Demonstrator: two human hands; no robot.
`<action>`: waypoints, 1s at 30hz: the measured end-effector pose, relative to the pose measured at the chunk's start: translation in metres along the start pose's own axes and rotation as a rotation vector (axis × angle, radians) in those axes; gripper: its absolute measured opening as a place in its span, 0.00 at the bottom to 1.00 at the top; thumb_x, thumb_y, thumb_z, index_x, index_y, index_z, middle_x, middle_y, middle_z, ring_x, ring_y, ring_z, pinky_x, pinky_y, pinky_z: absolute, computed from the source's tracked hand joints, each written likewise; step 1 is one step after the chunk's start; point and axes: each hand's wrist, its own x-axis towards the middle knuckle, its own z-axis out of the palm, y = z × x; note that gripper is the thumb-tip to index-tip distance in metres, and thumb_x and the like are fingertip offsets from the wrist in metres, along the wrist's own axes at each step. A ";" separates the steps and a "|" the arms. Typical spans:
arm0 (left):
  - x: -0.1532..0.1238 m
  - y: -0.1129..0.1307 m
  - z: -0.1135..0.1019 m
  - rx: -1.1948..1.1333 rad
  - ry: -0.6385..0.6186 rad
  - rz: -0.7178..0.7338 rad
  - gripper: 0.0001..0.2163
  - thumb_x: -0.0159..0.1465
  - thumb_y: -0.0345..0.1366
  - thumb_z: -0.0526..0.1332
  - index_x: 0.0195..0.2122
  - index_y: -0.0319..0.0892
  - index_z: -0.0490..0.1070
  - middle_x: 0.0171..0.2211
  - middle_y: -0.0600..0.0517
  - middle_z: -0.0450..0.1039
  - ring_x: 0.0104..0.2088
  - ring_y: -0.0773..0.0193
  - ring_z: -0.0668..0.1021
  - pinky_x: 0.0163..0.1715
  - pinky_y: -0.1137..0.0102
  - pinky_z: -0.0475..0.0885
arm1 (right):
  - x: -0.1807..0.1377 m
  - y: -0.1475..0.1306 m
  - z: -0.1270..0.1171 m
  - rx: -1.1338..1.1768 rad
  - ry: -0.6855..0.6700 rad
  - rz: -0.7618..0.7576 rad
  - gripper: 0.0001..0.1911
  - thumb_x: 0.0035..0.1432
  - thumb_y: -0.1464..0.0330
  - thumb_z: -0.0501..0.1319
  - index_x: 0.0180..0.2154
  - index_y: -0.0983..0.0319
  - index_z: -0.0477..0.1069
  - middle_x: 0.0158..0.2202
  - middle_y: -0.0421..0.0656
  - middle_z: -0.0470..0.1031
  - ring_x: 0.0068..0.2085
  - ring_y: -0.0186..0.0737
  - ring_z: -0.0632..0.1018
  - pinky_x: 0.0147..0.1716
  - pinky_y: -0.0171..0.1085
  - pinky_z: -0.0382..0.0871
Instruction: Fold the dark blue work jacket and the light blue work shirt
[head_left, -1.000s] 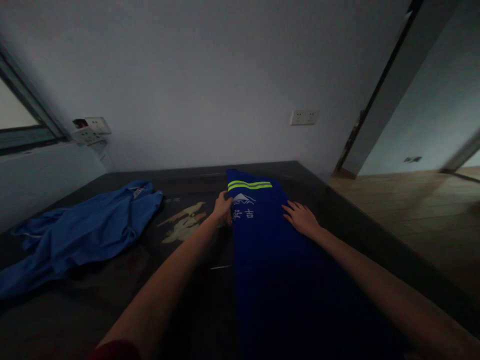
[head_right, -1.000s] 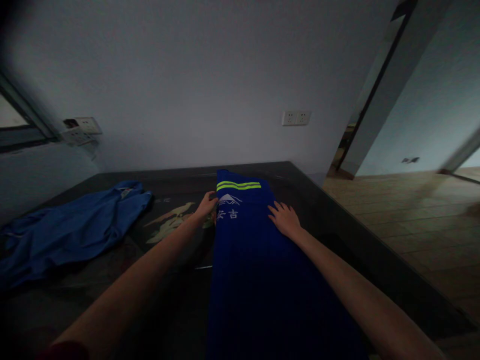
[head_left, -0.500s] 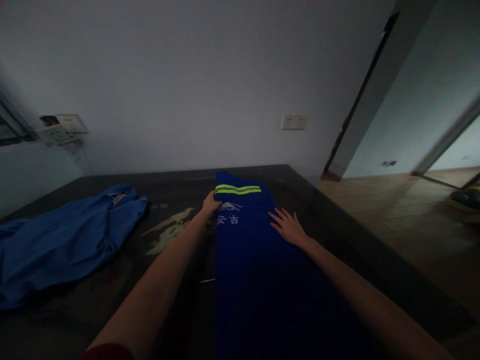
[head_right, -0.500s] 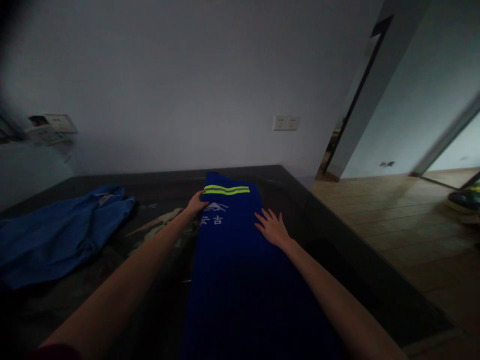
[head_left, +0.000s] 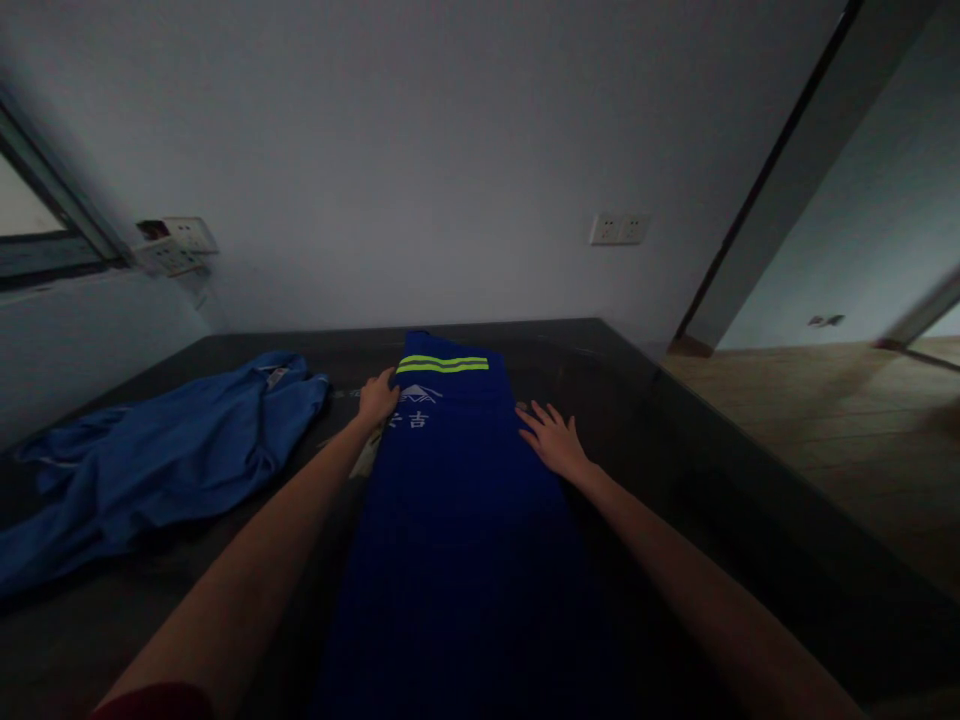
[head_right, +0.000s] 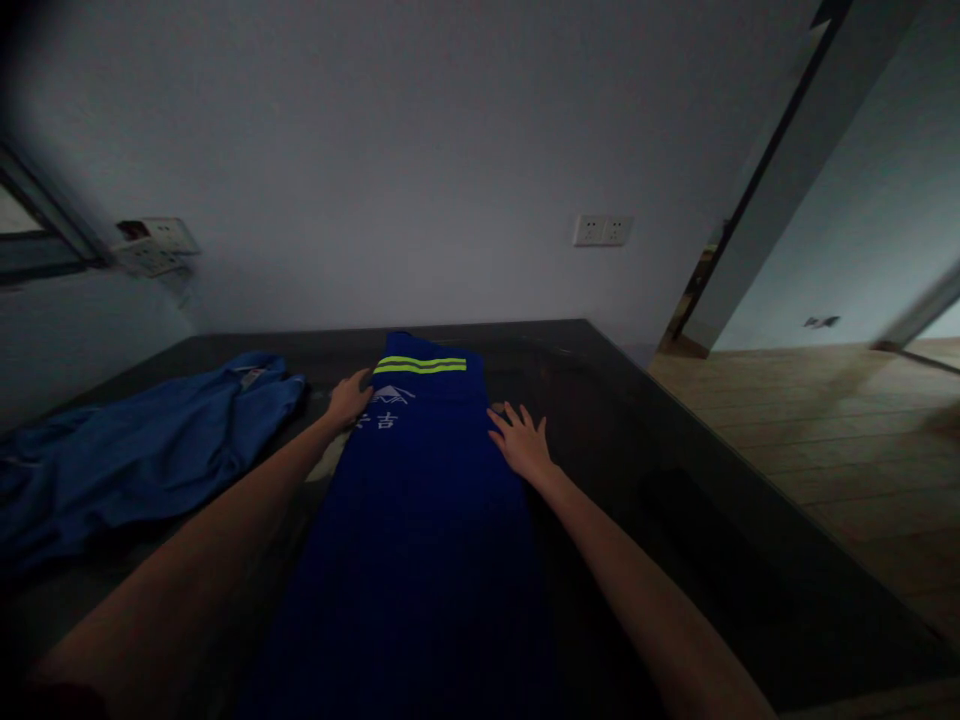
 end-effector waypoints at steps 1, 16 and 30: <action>-0.007 0.001 -0.004 0.050 0.004 0.045 0.24 0.63 0.36 0.56 0.61 0.41 0.59 0.57 0.41 0.65 0.58 0.51 0.65 0.57 0.59 0.59 | -0.001 0.004 -0.001 0.009 0.018 0.010 0.26 0.66 0.56 0.45 0.64 0.50 0.51 0.67 0.46 0.50 0.65 0.58 0.51 0.55 0.68 0.49; -0.225 0.008 -0.042 0.284 -0.398 0.737 0.24 0.67 0.49 0.49 0.64 0.56 0.51 0.66 0.49 0.49 0.66 0.50 0.52 0.61 0.45 0.44 | -0.047 -0.024 -0.020 -0.022 0.081 -0.003 0.21 0.63 0.62 0.53 0.57 0.60 0.60 0.48 0.51 0.72 0.48 0.48 0.73 0.44 0.44 0.66; -0.295 0.017 -0.094 0.013 -0.687 0.911 0.22 0.67 0.42 0.52 0.63 0.53 0.55 0.65 0.51 0.53 0.65 0.58 0.56 0.64 0.53 0.44 | -0.129 -0.070 -0.040 0.106 -0.016 -0.458 0.22 0.66 0.62 0.47 0.59 0.53 0.61 0.61 0.44 0.62 0.62 0.46 0.61 0.59 0.49 0.55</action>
